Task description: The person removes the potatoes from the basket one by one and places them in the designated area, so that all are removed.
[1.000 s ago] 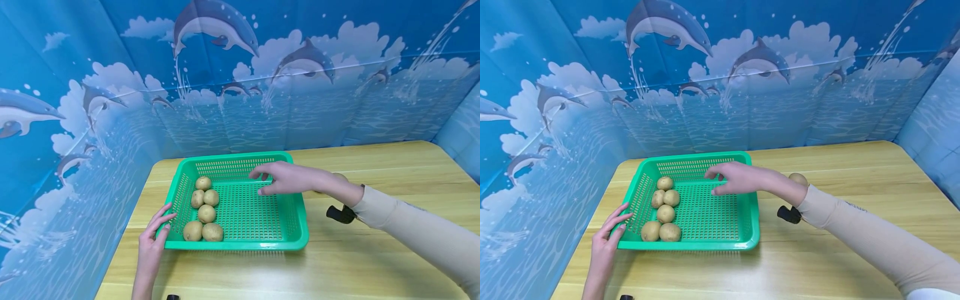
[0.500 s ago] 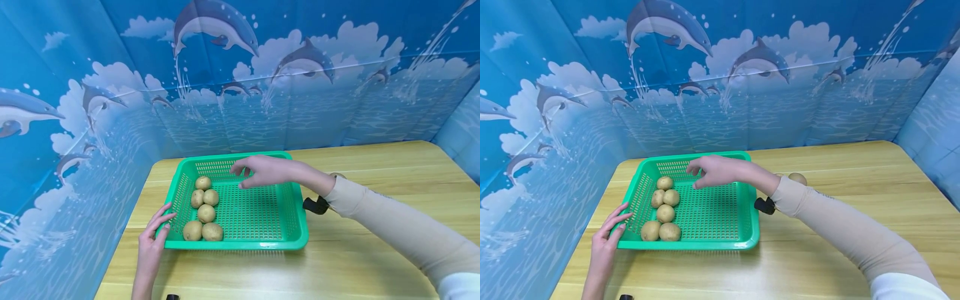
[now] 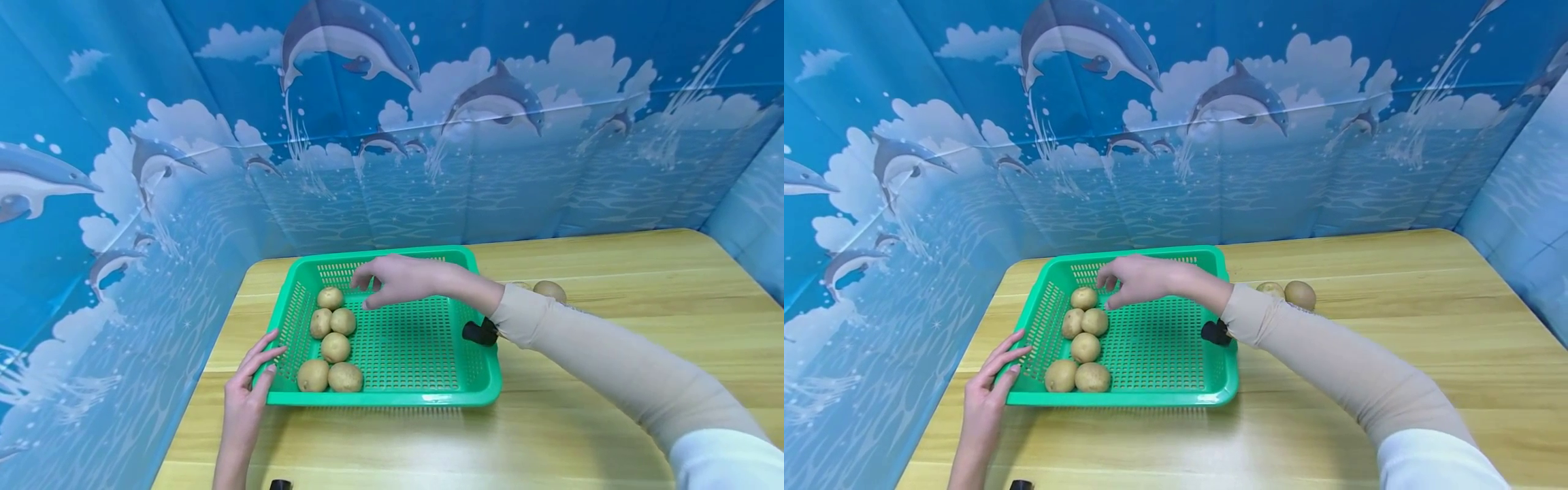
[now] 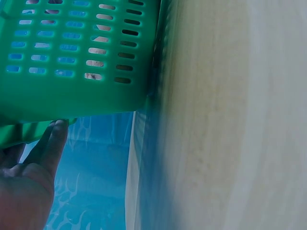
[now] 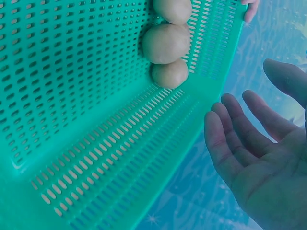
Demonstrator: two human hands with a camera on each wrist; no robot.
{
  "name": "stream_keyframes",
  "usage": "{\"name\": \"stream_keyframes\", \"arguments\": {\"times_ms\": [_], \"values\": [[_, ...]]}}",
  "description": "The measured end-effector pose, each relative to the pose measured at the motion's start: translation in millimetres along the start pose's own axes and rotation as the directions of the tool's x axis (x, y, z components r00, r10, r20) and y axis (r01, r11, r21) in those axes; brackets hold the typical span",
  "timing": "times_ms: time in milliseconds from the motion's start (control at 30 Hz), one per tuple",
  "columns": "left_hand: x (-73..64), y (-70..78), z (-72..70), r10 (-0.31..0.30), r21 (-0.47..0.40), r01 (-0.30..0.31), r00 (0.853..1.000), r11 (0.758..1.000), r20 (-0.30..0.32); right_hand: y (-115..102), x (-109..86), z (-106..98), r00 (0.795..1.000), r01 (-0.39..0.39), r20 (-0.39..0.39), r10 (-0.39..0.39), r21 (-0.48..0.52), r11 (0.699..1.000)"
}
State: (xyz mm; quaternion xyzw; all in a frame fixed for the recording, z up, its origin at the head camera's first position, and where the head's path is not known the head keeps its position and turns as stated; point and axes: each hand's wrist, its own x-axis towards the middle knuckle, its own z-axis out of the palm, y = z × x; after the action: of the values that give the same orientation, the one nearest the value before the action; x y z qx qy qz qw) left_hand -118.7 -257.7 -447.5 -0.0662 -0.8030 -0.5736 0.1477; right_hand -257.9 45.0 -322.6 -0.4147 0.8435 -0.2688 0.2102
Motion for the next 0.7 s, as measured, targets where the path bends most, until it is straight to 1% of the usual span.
{"name": "stream_keyframes", "arguments": {"times_ms": [167, 400, 567, 700], "values": [[0.2, -0.1, 0.4, -0.003, -0.003, 0.003, 1.000, 1.000, 0.000, 2.4, 12.6, 6.0, 1.000, -0.008, -0.005, 0.008, 0.026, 1.000], [1.4, -1.6, 0.1, -0.001, 0.001, 0.001, 1.000, 1.000, -0.004, 11.6, 29.1, 16.0, 0.999, 0.000, -0.033, 0.002, 0.074, 0.997], [0.7, -2.5, -0.1, -0.008, 0.013, 0.008, 1.000, 1.000, -0.003, 16.7, 38.8, 24.5, 0.999, -0.022, -0.035, 0.025, 0.068, 0.997], [0.1, -2.6, 0.0, -0.015, 0.009, 0.015, 1.000, 1.000, -0.004, 21.7, 45.3, 30.5, 0.999, -0.027, -0.042, 0.031, 0.089, 0.996]]}}
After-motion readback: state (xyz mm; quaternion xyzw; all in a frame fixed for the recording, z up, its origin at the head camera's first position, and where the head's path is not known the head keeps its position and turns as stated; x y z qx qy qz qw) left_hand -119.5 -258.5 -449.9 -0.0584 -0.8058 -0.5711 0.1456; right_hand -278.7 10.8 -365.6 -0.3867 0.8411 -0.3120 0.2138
